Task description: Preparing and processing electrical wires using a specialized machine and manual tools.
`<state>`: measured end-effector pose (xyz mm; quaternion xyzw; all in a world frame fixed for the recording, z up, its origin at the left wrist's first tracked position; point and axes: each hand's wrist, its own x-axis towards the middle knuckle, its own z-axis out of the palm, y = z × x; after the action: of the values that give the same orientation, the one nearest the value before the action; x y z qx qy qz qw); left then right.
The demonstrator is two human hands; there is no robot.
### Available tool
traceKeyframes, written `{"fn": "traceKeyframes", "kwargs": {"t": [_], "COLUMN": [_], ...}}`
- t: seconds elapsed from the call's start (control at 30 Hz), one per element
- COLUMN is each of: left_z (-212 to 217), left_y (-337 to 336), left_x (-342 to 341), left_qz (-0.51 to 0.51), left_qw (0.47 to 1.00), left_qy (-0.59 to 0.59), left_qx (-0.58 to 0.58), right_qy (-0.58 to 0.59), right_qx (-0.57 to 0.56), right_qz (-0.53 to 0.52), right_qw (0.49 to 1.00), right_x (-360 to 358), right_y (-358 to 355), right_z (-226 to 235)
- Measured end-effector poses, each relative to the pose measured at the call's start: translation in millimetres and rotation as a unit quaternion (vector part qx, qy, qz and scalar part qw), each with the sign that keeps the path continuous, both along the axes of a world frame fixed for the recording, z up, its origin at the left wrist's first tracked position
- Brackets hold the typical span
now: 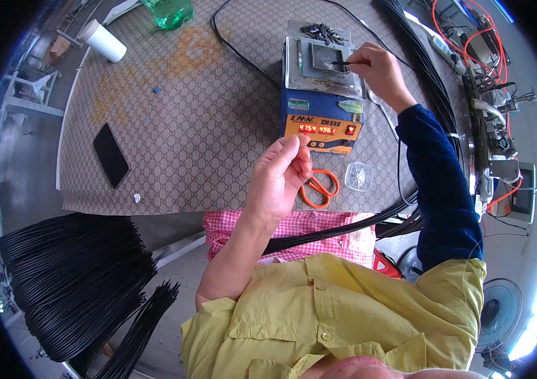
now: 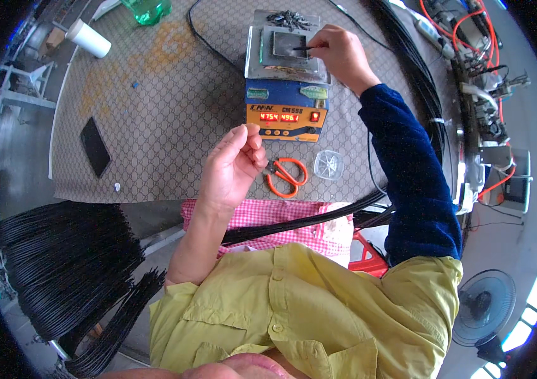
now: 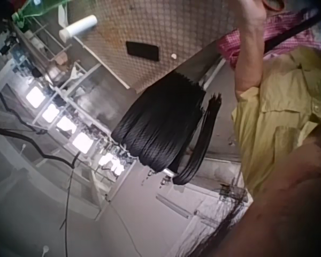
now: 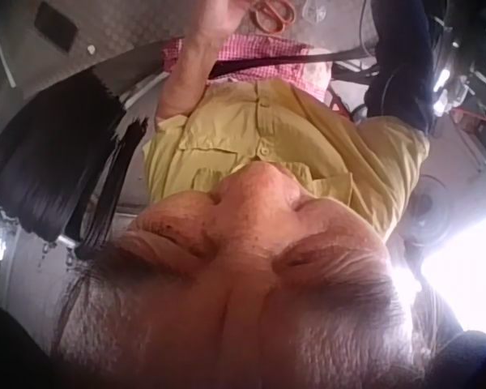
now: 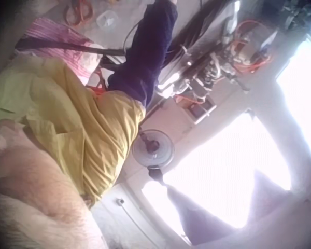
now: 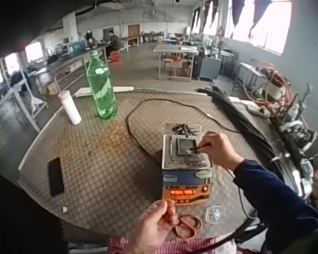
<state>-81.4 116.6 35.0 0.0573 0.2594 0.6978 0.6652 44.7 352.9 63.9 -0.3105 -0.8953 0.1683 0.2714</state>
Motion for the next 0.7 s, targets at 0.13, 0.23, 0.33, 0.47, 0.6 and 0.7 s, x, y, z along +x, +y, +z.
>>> {"fn": "traceKeyframes", "kwargs": {"t": [0.13, 0.23, 0.33, 0.47, 0.6, 0.7], "left_z": [0.1, 0.9, 0.3, 0.8, -1.1, -2.6], "left_y": [-0.5, -0.2, 0.4, 0.1, -0.2, -0.7], "left_x": [-0.1, 0.6, 0.6, 0.2, 0.1, 0.2], "left_qz": [0.000, -0.001, -0.003, 0.000, -0.001, 0.000], "left_qw": [1.000, 1.000, 1.000, 1.000, 1.000, 1.000], "left_qy": [0.006, 0.003, 0.002, 0.000, 0.003, 0.007], "left_qx": [0.004, -0.001, -0.004, -0.006, -0.004, -0.005], "right_qy": [0.021, 0.037, 0.065, 0.035, 0.014, 0.011], "right_qx": [-0.091, -0.156, -0.190, -0.151, -0.064, -0.096], "right_qz": [-0.010, -0.014, 0.008, 0.009, 0.017, 0.001], "right_qw": [0.996, 0.987, 0.979, 0.988, 0.998, 0.995], "right_x": [7.7, 13.3, 16.3, 14.1, 11.4, 10.3], "right_y": [6.4, 7.0, 11.4, 8.9, 12.6, 2.6], "right_z": [2.3, 5.3, 1.8, 4.9, 1.4, 11.5]}}
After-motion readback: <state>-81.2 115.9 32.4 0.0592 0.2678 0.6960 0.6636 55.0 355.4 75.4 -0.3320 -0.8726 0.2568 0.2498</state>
